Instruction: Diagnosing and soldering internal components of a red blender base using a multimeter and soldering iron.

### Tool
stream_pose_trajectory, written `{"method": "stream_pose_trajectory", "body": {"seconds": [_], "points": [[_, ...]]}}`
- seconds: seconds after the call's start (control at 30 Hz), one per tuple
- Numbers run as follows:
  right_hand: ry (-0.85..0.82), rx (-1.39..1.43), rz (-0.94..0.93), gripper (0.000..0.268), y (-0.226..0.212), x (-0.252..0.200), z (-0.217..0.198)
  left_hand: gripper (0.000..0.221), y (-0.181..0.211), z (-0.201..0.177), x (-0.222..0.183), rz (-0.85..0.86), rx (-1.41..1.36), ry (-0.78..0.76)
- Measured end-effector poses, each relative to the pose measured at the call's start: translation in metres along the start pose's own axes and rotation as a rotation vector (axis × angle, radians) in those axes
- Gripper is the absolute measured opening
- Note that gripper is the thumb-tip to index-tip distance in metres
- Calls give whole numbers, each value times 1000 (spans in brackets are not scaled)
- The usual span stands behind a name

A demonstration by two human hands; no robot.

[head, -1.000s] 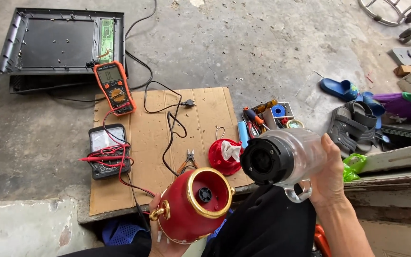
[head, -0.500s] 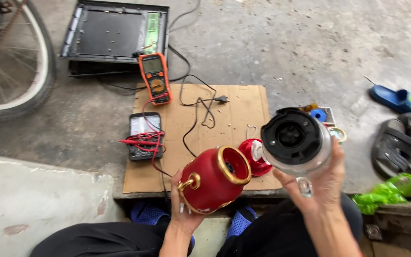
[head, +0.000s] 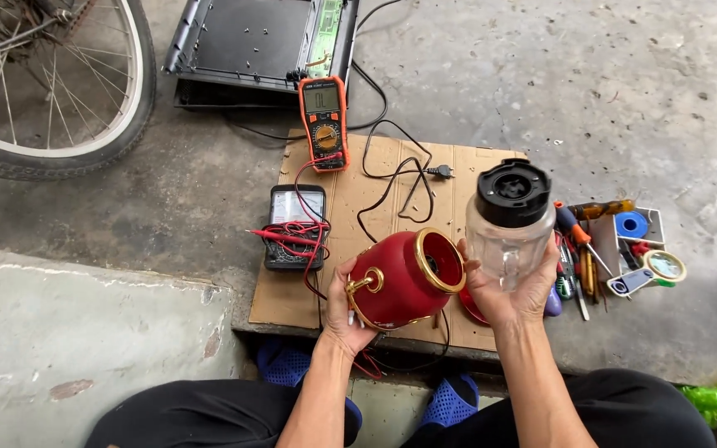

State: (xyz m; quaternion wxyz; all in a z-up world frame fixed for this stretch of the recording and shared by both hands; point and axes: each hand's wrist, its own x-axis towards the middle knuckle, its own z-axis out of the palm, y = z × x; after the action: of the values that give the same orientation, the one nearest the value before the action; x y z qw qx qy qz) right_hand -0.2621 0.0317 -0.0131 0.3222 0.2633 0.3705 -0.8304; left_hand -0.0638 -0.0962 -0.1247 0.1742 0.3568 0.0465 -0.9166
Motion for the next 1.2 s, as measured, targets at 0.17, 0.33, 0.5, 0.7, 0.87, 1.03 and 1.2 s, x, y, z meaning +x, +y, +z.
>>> {"method": "stream_pose_trajectory", "body": {"seconds": [0.17,0.33,0.5,0.7,0.87,1.03,1.2], "points": [[32,-8,4,62,5,19,6,39,5,1,17,-12,21,18],[72,-89,-63,56,13,13,18,44,1,5,16,140,190,88],[25,-142,-56,66,14,12,15,64,12,-26,24,406,500,277],[-24,-141,-25,67,31,-2,13,82,8,5,-15,545,736,444],[-157,-447,-160,72,20,-20,-2,87,7,14,-31,523,1074,503],[-269,-1296,-622,110,-16,-110,64,51,-10,-7,-35,1000,1092,407],[-505,-1705,-820,99,-3,-119,98,105,-25,-3,-54,1124,1494,200]]}}
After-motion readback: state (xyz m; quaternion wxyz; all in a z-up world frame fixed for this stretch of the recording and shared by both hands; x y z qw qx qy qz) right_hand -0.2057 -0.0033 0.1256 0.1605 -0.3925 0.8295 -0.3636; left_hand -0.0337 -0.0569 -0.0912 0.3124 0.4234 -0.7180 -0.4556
